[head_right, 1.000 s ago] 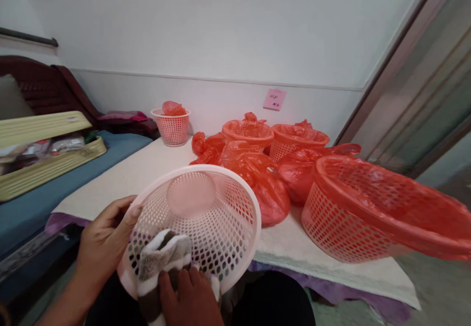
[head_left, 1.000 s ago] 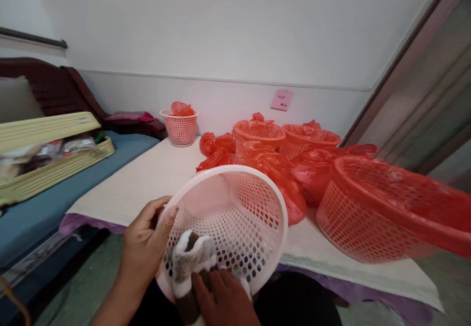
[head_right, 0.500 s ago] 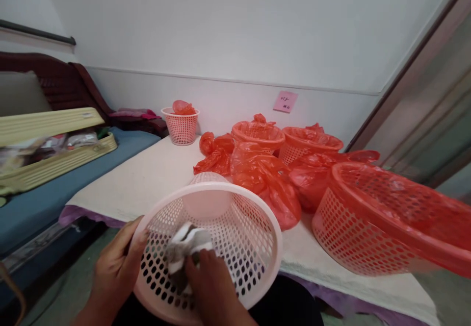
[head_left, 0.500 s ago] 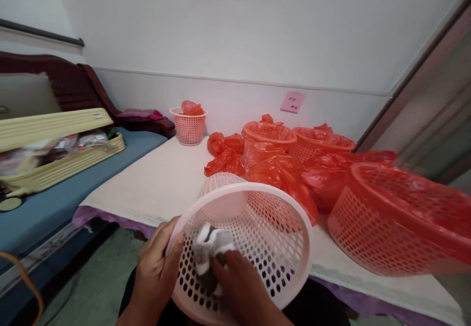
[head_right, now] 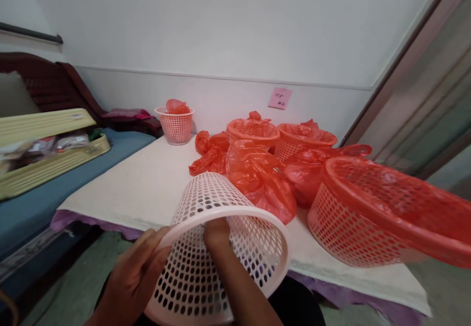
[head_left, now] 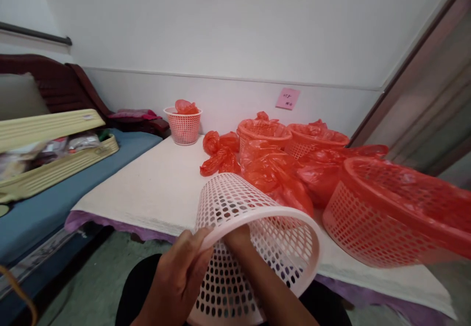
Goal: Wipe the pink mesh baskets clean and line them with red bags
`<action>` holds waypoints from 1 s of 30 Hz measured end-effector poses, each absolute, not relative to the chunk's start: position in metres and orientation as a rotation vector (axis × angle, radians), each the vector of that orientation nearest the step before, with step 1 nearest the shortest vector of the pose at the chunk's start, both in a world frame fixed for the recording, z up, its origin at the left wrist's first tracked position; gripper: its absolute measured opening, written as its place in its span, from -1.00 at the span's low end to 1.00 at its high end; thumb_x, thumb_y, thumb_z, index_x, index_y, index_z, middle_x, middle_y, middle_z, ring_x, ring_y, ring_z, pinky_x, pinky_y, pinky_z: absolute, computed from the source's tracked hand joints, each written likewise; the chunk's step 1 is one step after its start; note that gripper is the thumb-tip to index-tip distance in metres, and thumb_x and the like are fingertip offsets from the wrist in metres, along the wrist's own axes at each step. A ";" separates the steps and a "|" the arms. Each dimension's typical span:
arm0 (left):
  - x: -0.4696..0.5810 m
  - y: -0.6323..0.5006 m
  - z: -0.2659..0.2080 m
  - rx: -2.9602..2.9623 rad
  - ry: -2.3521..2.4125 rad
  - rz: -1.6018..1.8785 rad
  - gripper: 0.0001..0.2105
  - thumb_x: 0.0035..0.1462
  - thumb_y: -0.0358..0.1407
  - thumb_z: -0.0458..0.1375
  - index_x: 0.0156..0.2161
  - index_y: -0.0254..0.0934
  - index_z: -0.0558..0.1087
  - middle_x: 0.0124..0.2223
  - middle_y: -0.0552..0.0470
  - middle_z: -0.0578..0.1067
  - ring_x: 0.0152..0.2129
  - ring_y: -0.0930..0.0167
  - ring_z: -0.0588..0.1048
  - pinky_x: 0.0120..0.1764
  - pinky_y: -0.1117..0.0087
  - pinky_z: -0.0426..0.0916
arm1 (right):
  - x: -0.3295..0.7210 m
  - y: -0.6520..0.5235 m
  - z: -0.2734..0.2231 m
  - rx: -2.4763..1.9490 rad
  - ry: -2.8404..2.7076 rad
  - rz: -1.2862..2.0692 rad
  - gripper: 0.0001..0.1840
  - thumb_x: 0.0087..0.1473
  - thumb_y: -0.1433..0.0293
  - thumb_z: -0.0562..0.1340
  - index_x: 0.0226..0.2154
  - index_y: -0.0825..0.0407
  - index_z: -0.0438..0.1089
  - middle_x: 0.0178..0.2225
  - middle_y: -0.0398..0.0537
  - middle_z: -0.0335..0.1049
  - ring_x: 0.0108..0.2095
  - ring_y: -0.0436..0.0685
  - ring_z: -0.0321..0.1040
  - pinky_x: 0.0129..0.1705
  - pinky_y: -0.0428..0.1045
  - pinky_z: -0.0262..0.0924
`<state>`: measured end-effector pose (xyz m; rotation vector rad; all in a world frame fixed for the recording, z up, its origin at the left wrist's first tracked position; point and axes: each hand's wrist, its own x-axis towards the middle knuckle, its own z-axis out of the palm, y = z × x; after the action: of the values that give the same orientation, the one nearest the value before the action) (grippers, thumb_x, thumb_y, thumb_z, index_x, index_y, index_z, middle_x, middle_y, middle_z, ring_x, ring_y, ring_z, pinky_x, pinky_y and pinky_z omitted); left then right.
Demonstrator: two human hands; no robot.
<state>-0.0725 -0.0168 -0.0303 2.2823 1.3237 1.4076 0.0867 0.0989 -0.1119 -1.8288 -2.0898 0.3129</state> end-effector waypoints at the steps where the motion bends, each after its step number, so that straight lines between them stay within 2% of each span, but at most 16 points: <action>1: -0.070 -0.017 -0.029 2.307 1.297 1.395 -0.66 0.25 -0.39 0.05 0.12 -0.12 0.29 -0.26 0.09 0.46 -0.29 0.51 0.50 -0.22 0.59 0.37 | 0.081 0.098 -0.113 -1.789 -2.096 0.354 -0.62 0.27 0.35 -0.01 0.06 -0.07 0.34 -0.03 0.03 0.44 0.00 0.22 0.35 -0.01 0.10 0.23; 4: -0.068 -0.015 -0.027 2.321 1.294 1.398 -0.65 0.25 -0.40 0.05 0.12 -0.12 0.29 -0.21 0.09 0.48 -0.28 0.52 0.50 -0.20 0.60 0.37 | 0.071 0.088 -0.107 -1.639 -2.155 0.459 -0.65 0.25 0.35 0.02 0.01 -0.08 0.38 -0.05 -0.03 0.45 -0.04 0.19 0.36 -0.02 0.07 0.23; 8: -0.077 -0.007 -0.025 2.262 1.389 1.443 -0.70 0.25 -0.37 0.06 0.07 -0.14 0.35 -0.22 0.06 0.50 -0.19 0.44 0.52 -0.13 0.52 0.38 | 0.076 0.052 -0.098 -1.367 -2.266 0.578 -0.74 0.19 0.39 0.10 -0.13 -0.10 0.44 -0.16 -0.12 0.45 -0.19 0.07 0.39 -0.11 -0.05 0.25; 11: -0.088 -0.001 -0.024 2.252 1.463 1.495 -0.73 0.25 -0.34 0.05 0.04 -0.17 0.39 -0.20 0.05 0.53 -0.19 0.42 0.53 -0.16 0.52 0.40 | 0.089 0.013 -0.109 -1.087 -2.353 0.587 -0.75 0.18 0.38 0.12 -0.10 -0.15 0.40 -0.14 -0.14 0.40 -0.19 0.04 0.38 -0.16 -0.10 0.25; 12: -0.091 0.001 -0.024 2.249 1.481 1.510 -0.74 0.25 -0.33 0.05 0.03 -0.18 0.40 -0.18 0.04 0.54 -0.21 0.43 0.53 -0.18 0.53 0.40 | 0.095 0.001 -0.116 -1.054 -2.401 0.496 -0.73 0.13 0.33 0.20 -0.08 -0.17 0.39 -0.12 -0.12 0.39 -0.19 0.07 0.38 -0.21 -0.10 0.26; 14: -0.095 0.004 -0.023 2.239 1.494 1.526 -0.74 0.25 -0.32 0.06 0.03 -0.19 0.40 -0.12 0.03 0.55 -0.21 0.45 0.53 -0.18 0.55 0.39 | 0.109 -0.019 -0.131 -1.041 -2.461 0.175 -0.78 0.04 0.21 0.30 -0.19 -0.22 0.42 -0.22 -0.14 0.40 -0.28 0.10 0.38 -0.37 -0.10 0.24; 17: -0.096 0.006 -0.020 2.214 1.468 1.523 -0.73 0.25 -0.31 0.07 0.05 -0.19 0.41 -0.08 0.02 0.56 -0.18 0.46 0.53 -0.13 0.55 0.37 | 0.132 -0.033 -0.141 -1.068 -2.489 -0.199 -0.86 0.02 0.29 0.31 -0.28 -0.15 0.43 -0.32 -0.07 0.41 -0.36 0.17 0.35 -0.40 -0.01 0.23; 21: -0.094 0.012 -0.013 2.120 1.437 1.490 -0.73 0.25 -0.28 0.07 0.03 -0.18 0.44 -0.06 0.04 0.57 -0.16 0.47 0.52 -0.11 0.54 0.36 | 0.149 -0.036 -0.130 -1.114 -2.422 -0.513 -0.82 0.01 0.30 0.27 -0.25 -0.11 0.41 -0.30 0.03 0.44 -0.41 0.22 0.30 -0.41 0.09 0.22; 27: -0.088 0.024 -0.004 2.012 1.362 1.387 -0.69 0.24 -0.20 0.10 0.04 -0.21 0.46 -0.04 -0.01 0.55 -0.14 0.42 0.51 -0.08 0.47 0.34 | 0.144 -0.030 -0.138 -1.116 -2.389 -0.561 -0.57 0.00 0.27 0.30 -0.03 -0.14 0.36 -0.19 0.06 0.46 -0.32 0.25 0.33 -0.25 0.14 0.24; 30: -0.088 0.024 -0.004 1.963 1.378 1.405 -0.70 0.22 -0.18 0.11 0.01 -0.21 0.47 -0.06 0.00 0.55 -0.15 0.40 0.50 -0.09 0.44 0.33 | 0.140 -0.026 -0.149 -1.105 -2.414 -0.545 -0.55 0.01 0.30 0.29 0.00 -0.09 0.34 -0.21 0.05 0.47 -0.33 0.23 0.34 -0.24 0.14 0.25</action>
<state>-0.0884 0.0238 -0.0036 1.9634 1.3779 1.4047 0.1403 -0.0258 -0.1487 -1.1047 -2.4135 -0.5452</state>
